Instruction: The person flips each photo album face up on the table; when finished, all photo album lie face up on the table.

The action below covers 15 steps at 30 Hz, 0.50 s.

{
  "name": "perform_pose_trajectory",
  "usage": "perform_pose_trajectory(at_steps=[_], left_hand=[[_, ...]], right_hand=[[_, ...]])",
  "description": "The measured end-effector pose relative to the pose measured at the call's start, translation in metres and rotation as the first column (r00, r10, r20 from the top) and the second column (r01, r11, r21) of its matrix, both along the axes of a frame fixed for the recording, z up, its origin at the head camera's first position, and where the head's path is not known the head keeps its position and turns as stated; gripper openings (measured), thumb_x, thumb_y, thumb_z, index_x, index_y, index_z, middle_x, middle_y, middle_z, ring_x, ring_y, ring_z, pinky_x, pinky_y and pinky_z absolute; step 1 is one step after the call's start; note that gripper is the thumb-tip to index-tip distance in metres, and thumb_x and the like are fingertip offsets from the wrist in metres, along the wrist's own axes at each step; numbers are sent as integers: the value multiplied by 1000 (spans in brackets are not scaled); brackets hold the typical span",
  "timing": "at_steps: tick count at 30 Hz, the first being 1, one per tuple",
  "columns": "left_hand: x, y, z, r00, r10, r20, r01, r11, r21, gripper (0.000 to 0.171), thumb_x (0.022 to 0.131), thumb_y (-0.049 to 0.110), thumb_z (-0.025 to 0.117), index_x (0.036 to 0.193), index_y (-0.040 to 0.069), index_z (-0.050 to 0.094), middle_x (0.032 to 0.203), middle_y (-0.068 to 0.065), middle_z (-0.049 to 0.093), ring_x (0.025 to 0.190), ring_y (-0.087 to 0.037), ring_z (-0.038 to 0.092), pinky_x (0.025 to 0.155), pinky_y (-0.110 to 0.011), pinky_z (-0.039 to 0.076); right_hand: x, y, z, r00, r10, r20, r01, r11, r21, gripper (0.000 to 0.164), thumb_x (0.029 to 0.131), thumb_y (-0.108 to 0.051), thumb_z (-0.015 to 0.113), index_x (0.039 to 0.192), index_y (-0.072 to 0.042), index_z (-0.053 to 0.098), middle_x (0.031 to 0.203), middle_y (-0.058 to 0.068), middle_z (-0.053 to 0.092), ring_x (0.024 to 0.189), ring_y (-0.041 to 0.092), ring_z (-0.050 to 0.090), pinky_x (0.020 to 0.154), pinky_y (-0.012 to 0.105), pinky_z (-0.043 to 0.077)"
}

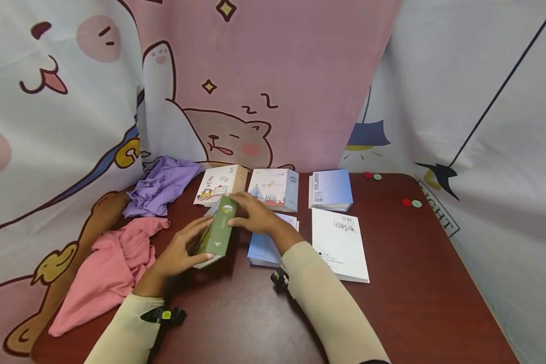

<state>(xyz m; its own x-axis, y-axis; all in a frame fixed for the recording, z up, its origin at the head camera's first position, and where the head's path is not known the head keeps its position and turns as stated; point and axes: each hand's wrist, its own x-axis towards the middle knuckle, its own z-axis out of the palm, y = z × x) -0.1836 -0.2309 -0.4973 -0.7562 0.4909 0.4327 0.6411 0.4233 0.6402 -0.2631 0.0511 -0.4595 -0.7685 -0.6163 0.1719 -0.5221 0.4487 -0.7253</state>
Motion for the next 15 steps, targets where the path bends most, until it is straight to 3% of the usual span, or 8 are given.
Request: perform_pose_trajectory(at_steps=[5, 7, 11, 15], left_hand=[[0, 0, 1, 996, -74, 49, 66, 986, 150, 91, 86, 1, 89, 165, 2, 44, 167, -24, 46, 148, -31, 54, 122, -28, 45], [0, 0, 2, 988, -133, 73, 113, 967, 230, 90, 88, -8, 82, 166, -2, 39, 167, -29, 42, 149, -28, 54, 118, -33, 51], [2, 1, 4, 970, -222, 99, 178, 926, 332, 88, 90, -17, 71, 167, -8, 31, 169, -35, 35, 154, -19, 51, 118, -30, 51], [3, 1, 6, 940, -300, 164, 213, 889, 405, 89, 92, -18, 68, 169, -10, 24, 171, -39, 27, 156, -12, 49, 116, -28, 53]], right_hand=[[8, -7, 0, 999, -27, 33, 32, 989, -146, 82, 104, -20, 76, 170, 1, 32, 176, 22, 36, 163, 39, 39, 132, 54, 36], [11, -11, 2, 999, -22, 44, 30, 981, -192, 81, 106, -18, 73, 171, 2, 29, 174, 23, 39, 160, 39, 43, 130, 52, 39], [17, -17, 4, 998, -32, 48, 42, 972, -232, 79, 109, -21, 68, 174, -6, 26, 173, 20, 42, 159, 39, 46, 129, 52, 40], [20, -22, 5, 998, -36, 44, 46, 969, -242, 79, 110, -24, 65, 175, -10, 22, 179, 15, 31, 159, 40, 45, 127, 52, 43]])
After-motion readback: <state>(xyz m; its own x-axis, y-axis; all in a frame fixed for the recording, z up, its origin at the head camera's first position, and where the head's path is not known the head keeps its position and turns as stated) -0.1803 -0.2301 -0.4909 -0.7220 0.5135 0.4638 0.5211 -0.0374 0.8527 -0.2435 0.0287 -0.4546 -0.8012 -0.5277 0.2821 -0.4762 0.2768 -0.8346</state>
